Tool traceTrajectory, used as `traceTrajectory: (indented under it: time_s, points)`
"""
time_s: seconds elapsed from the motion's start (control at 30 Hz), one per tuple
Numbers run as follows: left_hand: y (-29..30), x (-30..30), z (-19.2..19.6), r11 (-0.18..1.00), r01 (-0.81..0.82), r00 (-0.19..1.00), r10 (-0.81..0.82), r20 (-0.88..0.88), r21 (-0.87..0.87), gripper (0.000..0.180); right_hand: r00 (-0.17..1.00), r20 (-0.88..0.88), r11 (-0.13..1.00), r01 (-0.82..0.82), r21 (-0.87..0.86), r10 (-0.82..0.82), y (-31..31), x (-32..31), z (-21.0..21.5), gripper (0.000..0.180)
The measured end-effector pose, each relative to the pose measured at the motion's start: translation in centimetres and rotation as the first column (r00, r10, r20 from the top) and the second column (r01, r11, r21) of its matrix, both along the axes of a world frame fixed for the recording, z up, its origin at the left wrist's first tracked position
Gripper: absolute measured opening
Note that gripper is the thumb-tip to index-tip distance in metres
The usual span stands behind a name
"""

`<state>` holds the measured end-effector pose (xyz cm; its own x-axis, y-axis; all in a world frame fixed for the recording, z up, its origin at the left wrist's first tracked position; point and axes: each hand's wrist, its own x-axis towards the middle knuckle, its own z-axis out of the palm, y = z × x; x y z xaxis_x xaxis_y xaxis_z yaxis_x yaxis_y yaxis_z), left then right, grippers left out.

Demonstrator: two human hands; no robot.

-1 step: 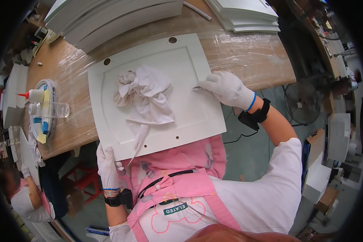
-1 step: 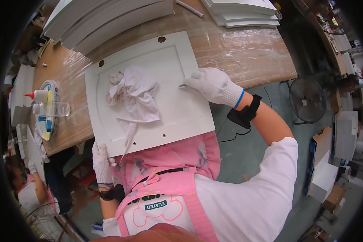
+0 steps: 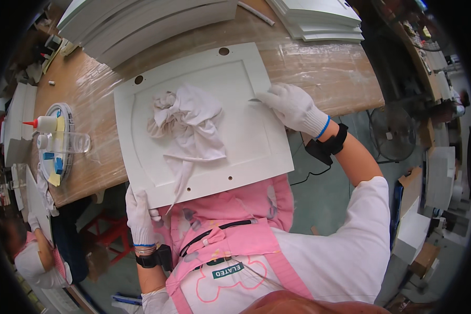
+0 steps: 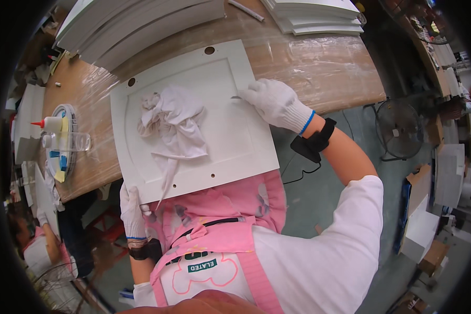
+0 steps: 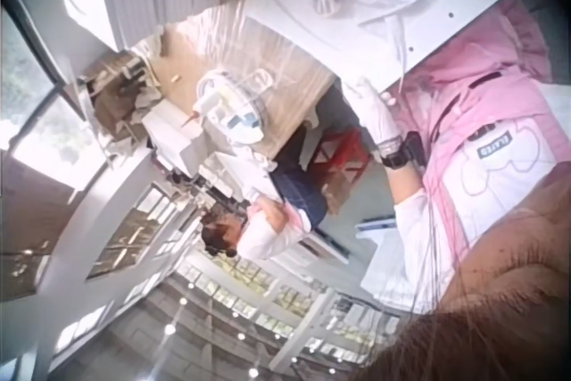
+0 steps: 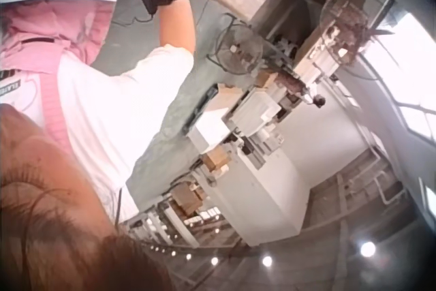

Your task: Cleaning and scraping excess material or imperfections from white wooden cabinet door panels at a factory workbench.

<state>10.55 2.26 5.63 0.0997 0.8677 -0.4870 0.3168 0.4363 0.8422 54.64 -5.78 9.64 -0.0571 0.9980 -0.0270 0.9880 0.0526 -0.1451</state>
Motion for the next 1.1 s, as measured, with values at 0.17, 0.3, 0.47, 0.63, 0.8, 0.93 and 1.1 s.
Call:
traceTrajectory:
  time_s: [0.17, 0.3, 0.47, 0.63, 0.8, 0.93, 1.1]
  points:
    - [0.2, -0.4, -0.1, 0.999, 0.016, 1.0, -0.016, 0.007, -0.027, 0.049, 0.993, 0.111, 0.986, -0.063, 0.155, 0.046, -0.5, 0.3, -1.9, 0.036]
    - [0.1, -0.8, -0.1, 0.999, 0.031, 0.999, -0.031, -0.009, -0.031, 0.051, 0.971, 0.074, 0.973, -0.222, -0.069, 0.227, -3.3, -1.2, -0.8, 0.036]
    - [0.0, -0.4, -0.3, 0.999, 0.024, 0.999, -0.025, -0.038, -0.023, 0.052, 0.999, 0.022, 0.994, -0.036, 0.105, 0.034, -0.4, 0.0, -1.9, 0.036]
    - [0.1, -1.2, -0.6, 0.998, 0.042, 0.998, -0.044, -0.035, -0.055, 0.052, 0.971, 0.088, 0.973, -0.228, 0.04, 0.224, -5.1, -2.9, -1.3, 0.042]
    - [-0.2, -1.0, 0.1, 0.999, 0.025, 0.998, -0.027, -0.057, -0.032, 0.05, 0.982, -0.045, 0.981, -0.182, 0.065, 0.185, -7.5, -3.6, -0.9, 0.039]
    - [0.2, -0.4, 0.4, 0.997, 0.064, 0.997, -0.066, -0.035, -0.053, 0.05, 0.999, -0.015, 0.965, 0.054, 0.255, -0.051, -4.7, -2.0, -2.1, 0.031]
    - [0.1, -0.8, -0.1, 0.999, 0.019, 1.0, -0.019, -0.001, -0.045, 0.047, 0.981, -0.05, 0.979, -0.189, -0.076, 0.185, -10.0, -4.7, -0.8, 0.039]
